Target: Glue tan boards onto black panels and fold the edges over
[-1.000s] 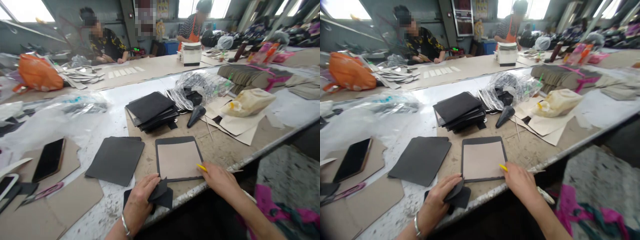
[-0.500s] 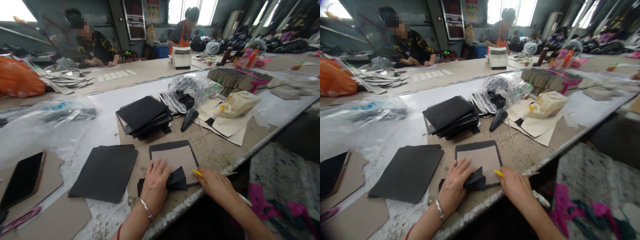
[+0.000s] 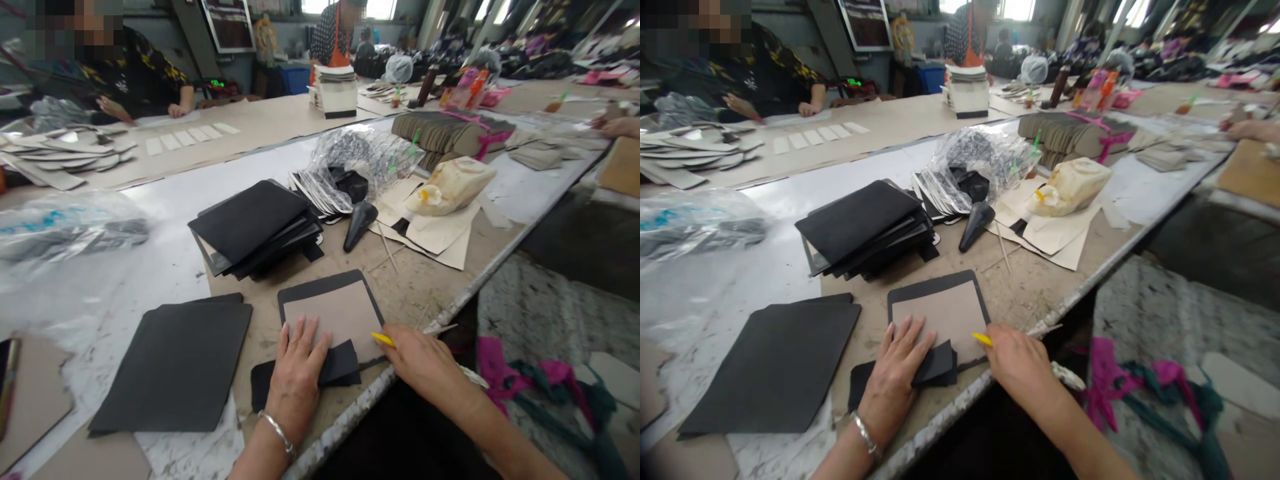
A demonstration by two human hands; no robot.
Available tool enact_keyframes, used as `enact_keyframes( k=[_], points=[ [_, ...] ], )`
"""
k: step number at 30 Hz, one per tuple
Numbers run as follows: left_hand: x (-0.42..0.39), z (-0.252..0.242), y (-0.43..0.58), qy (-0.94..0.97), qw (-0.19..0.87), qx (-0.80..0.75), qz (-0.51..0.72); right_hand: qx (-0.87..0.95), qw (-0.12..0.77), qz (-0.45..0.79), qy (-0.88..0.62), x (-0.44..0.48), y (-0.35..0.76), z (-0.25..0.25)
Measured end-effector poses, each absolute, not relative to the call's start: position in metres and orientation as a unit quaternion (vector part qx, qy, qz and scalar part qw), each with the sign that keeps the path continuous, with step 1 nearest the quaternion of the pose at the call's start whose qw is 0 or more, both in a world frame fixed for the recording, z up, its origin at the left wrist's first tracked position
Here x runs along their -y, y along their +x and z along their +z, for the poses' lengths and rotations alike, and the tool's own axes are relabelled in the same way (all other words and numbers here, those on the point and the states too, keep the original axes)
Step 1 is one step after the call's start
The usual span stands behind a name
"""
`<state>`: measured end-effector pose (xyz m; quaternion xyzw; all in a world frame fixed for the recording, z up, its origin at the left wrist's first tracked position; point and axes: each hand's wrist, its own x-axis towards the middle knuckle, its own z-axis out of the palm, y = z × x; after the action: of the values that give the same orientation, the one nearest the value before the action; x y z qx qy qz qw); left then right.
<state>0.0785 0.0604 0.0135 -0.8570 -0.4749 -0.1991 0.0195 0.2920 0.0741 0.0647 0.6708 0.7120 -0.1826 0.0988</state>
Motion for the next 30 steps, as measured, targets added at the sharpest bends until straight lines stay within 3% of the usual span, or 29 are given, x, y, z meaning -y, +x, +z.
enact_keyframes(
  k=[11,30],
  points=[
    [-0.060,0.009,0.077,-0.851,0.018,0.475,-0.225,-0.731,0.098,-0.109,0.666,-0.124,0.300,0.068],
    [-0.064,0.012,0.076,-0.847,-0.037,0.478,-0.230,-0.712,0.130,-0.079,0.685,-0.118,0.273,0.057]
  ],
)
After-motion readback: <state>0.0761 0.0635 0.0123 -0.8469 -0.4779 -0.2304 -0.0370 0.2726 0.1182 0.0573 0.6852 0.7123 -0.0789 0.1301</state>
